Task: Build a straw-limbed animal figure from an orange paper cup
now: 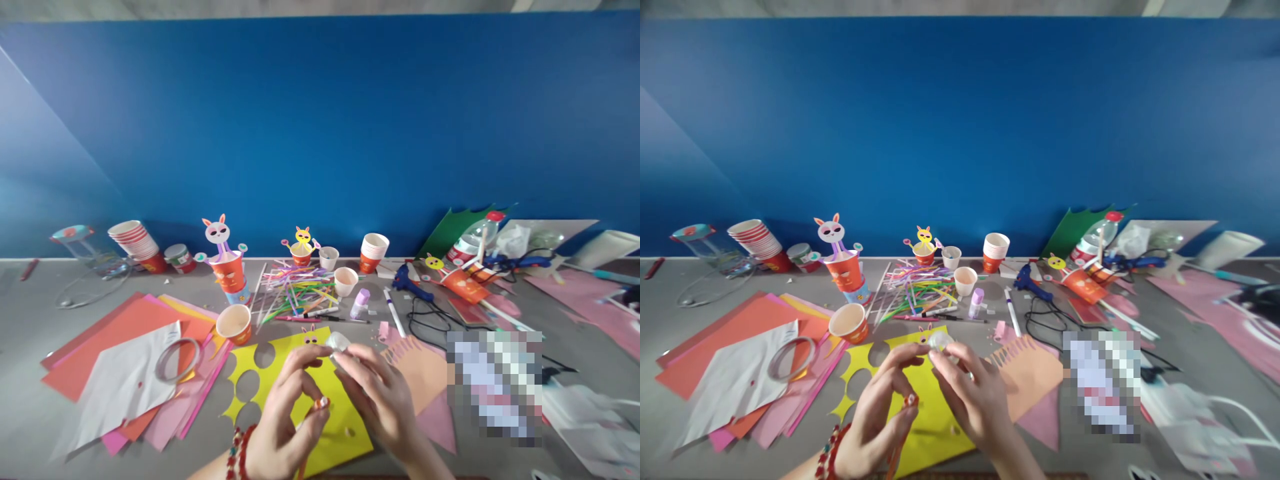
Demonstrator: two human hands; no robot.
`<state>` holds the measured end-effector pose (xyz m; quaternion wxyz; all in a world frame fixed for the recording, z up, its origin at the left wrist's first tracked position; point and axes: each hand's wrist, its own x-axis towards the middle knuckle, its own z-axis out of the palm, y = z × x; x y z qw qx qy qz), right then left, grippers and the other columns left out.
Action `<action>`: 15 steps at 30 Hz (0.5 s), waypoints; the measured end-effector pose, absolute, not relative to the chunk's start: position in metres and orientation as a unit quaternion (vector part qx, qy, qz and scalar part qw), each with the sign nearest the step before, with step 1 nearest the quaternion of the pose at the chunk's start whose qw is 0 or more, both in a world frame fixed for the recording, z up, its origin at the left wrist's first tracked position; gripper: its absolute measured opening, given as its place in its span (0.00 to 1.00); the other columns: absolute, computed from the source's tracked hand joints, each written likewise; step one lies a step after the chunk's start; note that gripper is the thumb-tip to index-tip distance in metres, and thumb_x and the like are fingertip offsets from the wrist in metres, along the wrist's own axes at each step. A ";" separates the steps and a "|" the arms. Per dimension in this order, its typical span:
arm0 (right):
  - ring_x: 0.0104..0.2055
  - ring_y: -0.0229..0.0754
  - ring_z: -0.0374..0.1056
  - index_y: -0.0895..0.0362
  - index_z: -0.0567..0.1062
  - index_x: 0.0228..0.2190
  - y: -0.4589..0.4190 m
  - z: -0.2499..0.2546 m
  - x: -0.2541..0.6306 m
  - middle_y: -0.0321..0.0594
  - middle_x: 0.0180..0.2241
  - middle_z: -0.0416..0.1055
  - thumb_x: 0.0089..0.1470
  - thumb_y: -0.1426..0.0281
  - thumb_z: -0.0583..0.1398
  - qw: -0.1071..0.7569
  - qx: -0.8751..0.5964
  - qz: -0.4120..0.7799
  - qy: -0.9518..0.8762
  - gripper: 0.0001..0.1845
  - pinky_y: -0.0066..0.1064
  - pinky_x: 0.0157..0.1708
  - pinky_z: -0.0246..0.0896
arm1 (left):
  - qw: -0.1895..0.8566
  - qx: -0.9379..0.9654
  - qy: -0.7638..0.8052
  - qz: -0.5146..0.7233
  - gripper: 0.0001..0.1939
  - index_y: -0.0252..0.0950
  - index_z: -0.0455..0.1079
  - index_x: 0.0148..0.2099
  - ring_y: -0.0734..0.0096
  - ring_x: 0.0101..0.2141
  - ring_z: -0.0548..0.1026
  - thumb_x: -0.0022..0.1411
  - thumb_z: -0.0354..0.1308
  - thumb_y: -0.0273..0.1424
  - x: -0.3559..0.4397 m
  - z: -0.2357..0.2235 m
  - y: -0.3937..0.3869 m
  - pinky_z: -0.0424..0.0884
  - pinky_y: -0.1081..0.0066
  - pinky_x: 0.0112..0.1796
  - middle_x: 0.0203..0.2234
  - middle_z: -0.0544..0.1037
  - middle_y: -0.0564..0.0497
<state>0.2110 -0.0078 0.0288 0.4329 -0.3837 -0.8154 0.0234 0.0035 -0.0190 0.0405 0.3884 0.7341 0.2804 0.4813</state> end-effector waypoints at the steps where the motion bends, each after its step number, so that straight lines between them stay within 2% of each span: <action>1: 0.38 0.43 0.76 0.51 0.69 0.58 -0.008 0.029 0.211 0.48 0.45 0.74 0.63 0.78 0.57 0.430 -0.386 0.023 -0.816 0.24 0.32 0.35 0.72 | 0.385 0.737 0.279 0.482 0.03 0.39 0.64 0.40 0.51 0.61 0.62 0.67 0.51 0.26 0.004 0.041 -0.019 0.65 0.52 0.56 0.62 0.64 0.42; 8: 0.39 0.44 0.77 0.51 0.68 0.59 -0.006 0.035 0.205 0.47 0.44 0.75 0.64 0.76 0.56 0.438 -0.404 0.025 -0.803 0.23 0.31 0.36 0.73 | 0.343 0.757 0.279 0.481 0.06 0.39 0.63 0.41 0.51 0.62 0.62 0.65 0.51 0.22 0.006 0.038 -0.023 0.67 0.53 0.55 0.64 0.63 0.41; 12: 0.38 0.43 0.77 0.51 0.66 0.60 -0.005 0.037 0.206 0.46 0.44 0.75 0.64 0.76 0.55 0.425 -0.407 0.041 -0.808 0.25 0.30 0.35 0.73 | 0.291 0.780 0.278 0.479 0.11 0.39 0.63 0.43 0.53 0.61 0.64 0.62 0.52 0.19 0.007 0.036 -0.022 0.64 0.51 0.58 0.63 0.64 0.40; 15: 0.40 0.43 0.77 0.51 0.65 0.61 -0.005 0.038 0.207 0.47 0.45 0.75 0.65 0.76 0.54 0.416 -0.411 0.054 -0.809 0.25 0.30 0.36 0.74 | 0.299 0.776 0.277 0.481 0.12 0.39 0.63 0.44 0.53 0.62 0.64 0.62 0.52 0.18 0.007 0.037 -0.020 0.66 0.52 0.58 0.63 0.65 0.39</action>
